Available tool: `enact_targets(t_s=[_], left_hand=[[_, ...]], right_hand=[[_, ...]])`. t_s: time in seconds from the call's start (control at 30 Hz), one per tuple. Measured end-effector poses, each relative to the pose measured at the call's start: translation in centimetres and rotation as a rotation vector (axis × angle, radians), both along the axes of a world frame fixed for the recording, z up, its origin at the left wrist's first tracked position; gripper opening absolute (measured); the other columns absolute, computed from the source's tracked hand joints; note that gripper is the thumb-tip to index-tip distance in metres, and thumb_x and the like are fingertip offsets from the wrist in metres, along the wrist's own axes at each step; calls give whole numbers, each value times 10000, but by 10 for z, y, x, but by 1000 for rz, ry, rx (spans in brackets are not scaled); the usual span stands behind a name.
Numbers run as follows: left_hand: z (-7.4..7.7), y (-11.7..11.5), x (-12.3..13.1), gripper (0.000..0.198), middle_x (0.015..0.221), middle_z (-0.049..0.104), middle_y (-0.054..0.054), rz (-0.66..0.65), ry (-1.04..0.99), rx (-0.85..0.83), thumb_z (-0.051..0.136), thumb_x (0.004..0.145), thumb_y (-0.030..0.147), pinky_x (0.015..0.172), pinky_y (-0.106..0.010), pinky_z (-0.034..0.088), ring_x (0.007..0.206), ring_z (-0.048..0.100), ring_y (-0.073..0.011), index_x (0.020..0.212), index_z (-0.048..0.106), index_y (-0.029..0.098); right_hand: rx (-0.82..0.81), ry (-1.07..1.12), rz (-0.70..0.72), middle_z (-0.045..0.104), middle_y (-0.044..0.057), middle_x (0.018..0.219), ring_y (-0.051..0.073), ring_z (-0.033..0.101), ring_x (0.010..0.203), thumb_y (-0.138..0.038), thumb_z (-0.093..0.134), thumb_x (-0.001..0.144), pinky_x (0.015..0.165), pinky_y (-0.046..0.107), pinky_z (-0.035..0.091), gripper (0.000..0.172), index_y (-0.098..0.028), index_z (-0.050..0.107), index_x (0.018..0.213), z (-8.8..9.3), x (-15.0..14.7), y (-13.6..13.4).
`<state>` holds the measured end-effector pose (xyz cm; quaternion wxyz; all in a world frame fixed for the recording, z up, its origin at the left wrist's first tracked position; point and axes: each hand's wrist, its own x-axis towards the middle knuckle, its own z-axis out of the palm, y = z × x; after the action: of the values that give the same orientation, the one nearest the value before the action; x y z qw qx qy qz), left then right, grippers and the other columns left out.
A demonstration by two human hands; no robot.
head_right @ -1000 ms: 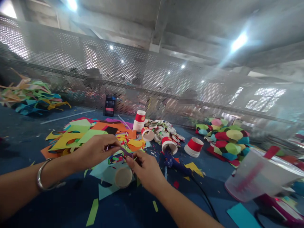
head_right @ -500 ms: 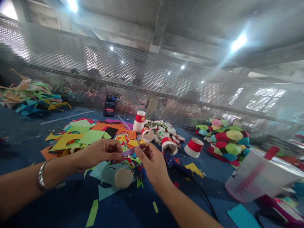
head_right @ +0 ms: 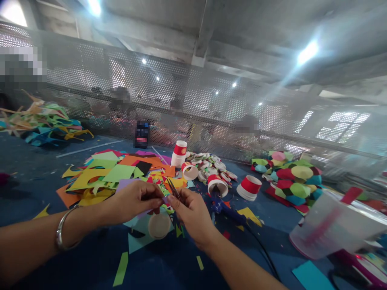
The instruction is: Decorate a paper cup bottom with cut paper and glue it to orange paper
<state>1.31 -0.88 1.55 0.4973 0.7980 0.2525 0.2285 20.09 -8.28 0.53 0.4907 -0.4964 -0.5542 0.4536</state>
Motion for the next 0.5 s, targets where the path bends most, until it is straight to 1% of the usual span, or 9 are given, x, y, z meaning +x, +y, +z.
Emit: enact_targets(t_s=[0.1,0.17,0.2,0.27,0.33,0.37,0.43,0.5], left_hand=[[0,3,-3,254,730,705,-35,14,-20,-17,640,853,409,622,-265,467,651,610,-138,853,673,158],[0,5,-4,292,698,682,-23,68,-67,-42,686,819,450,608,-257,444,636,590,-132,820,682,158],[1,6,-5,302,693,675,-18,100,-105,-80,714,797,458,612,-254,436,635,581,-127,811,687,158],[2,5,-6,301,710,677,-10,149,-214,-223,776,744,442,637,-251,434,652,579,-120,828,698,163],[4,3,-5,296,743,687,-8,170,-313,-383,824,693,395,664,-252,438,677,588,-117,844,710,168],[4,2,-5,290,752,691,-8,176,-343,-435,839,675,375,672,-254,437,687,593,-118,836,716,168],[4,0,-3,274,741,691,-11,173,-347,-456,835,682,378,659,-252,418,680,589,-116,815,725,164],[2,-2,-2,271,715,693,-20,154,-313,-427,803,721,406,628,-251,395,661,589,-119,817,735,162]], right_hand=[[-21,53,-6,310,-119,532,38,185,407,-519,718,837,372,212,122,373,-197,533,809,1,-1,1],[-29,81,-15,304,-124,517,37,183,402,-527,727,824,364,203,118,389,-201,517,801,1,-1,0],[-32,89,-19,307,-126,513,37,186,398,-533,731,816,359,200,119,397,-203,512,799,2,-2,0],[-35,95,-30,325,-123,516,35,197,393,-540,737,806,352,197,124,406,-204,510,798,2,-2,-1],[-32,101,-48,347,-116,533,35,206,399,-532,734,812,350,195,128,394,-203,517,806,3,-3,-1],[-27,105,-53,351,-115,536,36,208,402,-524,730,819,351,195,128,383,-203,522,810,4,-3,-2],[-17,111,-53,344,-116,534,37,208,405,-506,725,833,356,199,125,361,-204,528,816,4,-3,-2],[-17,110,-38,329,-118,530,37,200,405,-497,722,841,362,206,118,351,-205,529,816,4,-3,-3]])
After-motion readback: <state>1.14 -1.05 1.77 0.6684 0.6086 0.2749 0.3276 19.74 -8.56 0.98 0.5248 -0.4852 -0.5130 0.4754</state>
